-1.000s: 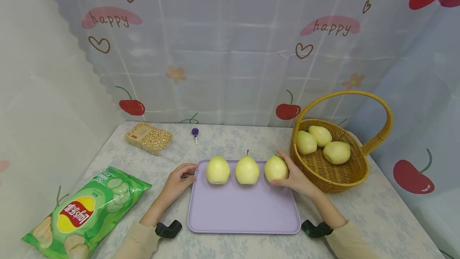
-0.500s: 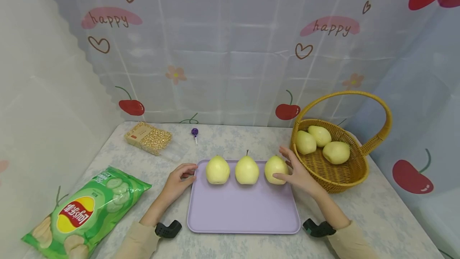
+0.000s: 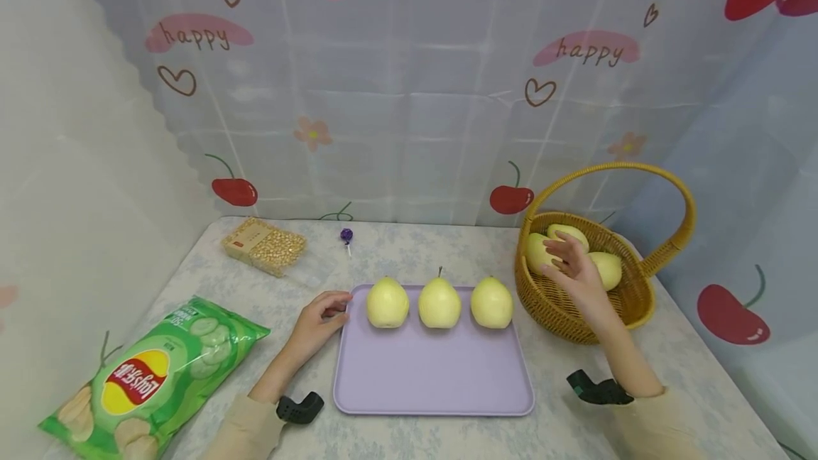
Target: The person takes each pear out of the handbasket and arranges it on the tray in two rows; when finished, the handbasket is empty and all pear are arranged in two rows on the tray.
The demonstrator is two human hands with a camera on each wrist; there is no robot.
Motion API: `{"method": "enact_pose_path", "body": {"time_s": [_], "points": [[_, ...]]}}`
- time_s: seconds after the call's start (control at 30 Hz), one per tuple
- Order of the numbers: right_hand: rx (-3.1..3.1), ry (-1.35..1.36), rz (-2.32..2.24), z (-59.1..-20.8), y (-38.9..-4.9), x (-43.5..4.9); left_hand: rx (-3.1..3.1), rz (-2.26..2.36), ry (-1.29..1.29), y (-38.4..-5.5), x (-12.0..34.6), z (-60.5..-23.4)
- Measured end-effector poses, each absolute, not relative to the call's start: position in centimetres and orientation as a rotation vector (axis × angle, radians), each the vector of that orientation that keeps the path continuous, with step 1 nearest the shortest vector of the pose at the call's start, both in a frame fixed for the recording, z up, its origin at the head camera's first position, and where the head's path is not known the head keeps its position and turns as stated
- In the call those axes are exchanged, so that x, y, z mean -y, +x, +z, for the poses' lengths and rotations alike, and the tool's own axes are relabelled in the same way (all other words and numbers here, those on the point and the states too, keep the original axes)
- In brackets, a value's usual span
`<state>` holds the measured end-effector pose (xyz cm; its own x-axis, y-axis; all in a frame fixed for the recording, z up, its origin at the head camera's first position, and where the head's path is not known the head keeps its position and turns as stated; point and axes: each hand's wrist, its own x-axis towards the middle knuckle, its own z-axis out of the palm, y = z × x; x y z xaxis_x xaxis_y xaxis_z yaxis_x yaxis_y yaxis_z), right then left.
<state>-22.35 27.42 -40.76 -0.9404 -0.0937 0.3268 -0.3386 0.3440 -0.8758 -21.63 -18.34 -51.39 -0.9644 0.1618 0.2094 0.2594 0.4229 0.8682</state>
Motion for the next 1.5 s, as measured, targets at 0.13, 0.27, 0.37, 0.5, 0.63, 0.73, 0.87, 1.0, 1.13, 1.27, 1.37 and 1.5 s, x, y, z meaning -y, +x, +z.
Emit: {"method": "enact_pose_path", "body": {"time_s": [0.13,0.27,0.37,0.5,0.63,0.73,0.87,1.0,1.13,1.27,1.37,1.5], "points": [[2.411,0.208,1.550,-40.5,-22.9,-31.0,2.569,-1.589,-0.388,-21.6,18.4,-51.5],[2.406,0.055,1.500,-40.8,-23.2,-33.7,2.565,-1.588,-0.390,-21.7,18.5,-51.5],[2.402,-0.024,1.467,-41.0,-23.5,-34.9,2.562,-1.586,-0.388,-21.7,18.6,-51.5],[2.420,-0.077,1.405,-41.1,-23.6,-35.9,2.566,-1.588,-0.386,-21.7,18.4,-51.6],[2.451,-0.098,1.368,-41.2,-23.7,-36.1,2.561,-1.597,-0.378,-21.6,18.4,-51.6],[2.479,-0.131,1.364,-41.4,-23.9,-36.1,2.559,-1.598,-0.380,-21.6,18.4,-51.6],[2.493,-0.165,1.374,-41.7,-24.0,-36.2,2.564,-1.601,-0.379,-21.6,18.3,-51.6],[2.493,-0.186,1.365,-41.9,-24.2,-36.4,2.564,-1.609,-0.374,-21.6,18.4,-51.6],[2.502,-0.209,1.358,-42.0,-24.5,-36.6,2.558,-1.631,-0.370,-21.7,18.4,-51.6],[2.511,-0.208,1.359,-42.2,-24.8,-36.8,2.561,-1.637,-0.364,-21.6,18.4,-51.5],[2.514,-0.215,1.361,-42.4,-25.0,-36.9,2.565,-1.627,-0.364,-21.5,18.3,-51.4],[2.524,-0.200,1.375,-42.4,-25.3,-37.0,2.562,-1.614,-0.369,-21.5,18.3,-51.3]]}}
